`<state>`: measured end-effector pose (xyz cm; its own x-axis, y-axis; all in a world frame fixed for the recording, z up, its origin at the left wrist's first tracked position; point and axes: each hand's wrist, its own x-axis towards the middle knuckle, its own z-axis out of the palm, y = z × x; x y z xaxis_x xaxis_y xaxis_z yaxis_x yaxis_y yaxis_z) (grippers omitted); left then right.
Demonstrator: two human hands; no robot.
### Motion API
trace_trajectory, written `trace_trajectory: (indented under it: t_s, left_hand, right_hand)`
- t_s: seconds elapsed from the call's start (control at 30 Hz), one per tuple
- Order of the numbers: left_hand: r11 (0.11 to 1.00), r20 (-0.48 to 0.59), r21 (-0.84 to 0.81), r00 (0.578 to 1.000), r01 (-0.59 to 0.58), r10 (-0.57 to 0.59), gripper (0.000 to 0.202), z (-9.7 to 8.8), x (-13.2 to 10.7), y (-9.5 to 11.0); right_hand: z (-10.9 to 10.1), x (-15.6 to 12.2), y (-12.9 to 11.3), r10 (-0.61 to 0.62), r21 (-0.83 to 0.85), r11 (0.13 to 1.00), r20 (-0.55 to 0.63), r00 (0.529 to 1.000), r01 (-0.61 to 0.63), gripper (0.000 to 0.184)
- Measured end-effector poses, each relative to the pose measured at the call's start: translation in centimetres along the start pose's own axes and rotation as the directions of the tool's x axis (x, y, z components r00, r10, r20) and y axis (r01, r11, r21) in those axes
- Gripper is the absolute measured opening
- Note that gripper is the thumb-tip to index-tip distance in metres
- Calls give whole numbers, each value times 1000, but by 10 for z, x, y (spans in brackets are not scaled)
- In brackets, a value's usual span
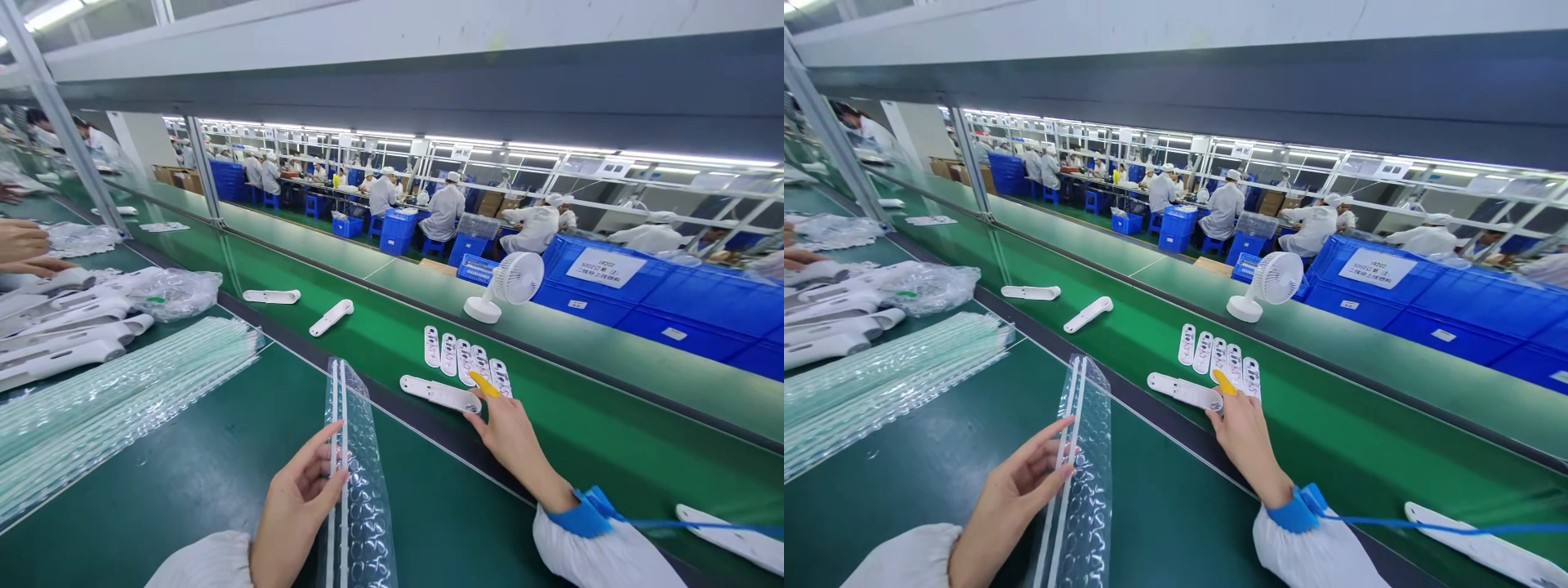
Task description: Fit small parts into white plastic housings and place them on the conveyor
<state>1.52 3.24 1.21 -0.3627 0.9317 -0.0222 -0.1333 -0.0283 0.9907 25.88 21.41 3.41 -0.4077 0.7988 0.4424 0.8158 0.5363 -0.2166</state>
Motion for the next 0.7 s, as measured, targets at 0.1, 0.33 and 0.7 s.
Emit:
trace_trajectory:
  t_s: [0.1,0.33,0.7]
  left_hand:
    - [999,-12,-50,1000,-20,19,54,2,0,3]
    - [992,-30,-118,998,-54,51,62,7,-1,7]
    - [993,-96,-98,994,-68,59,64,10,-2,12]
  right_hand:
    - [-4,5,0,33,33,999,-13,999,-32,24]
    - [-6,-29,-91,-58,612,779,288,956,-136,23]
    - [19,-45,-136,5,698,715,68,998,-52,13]
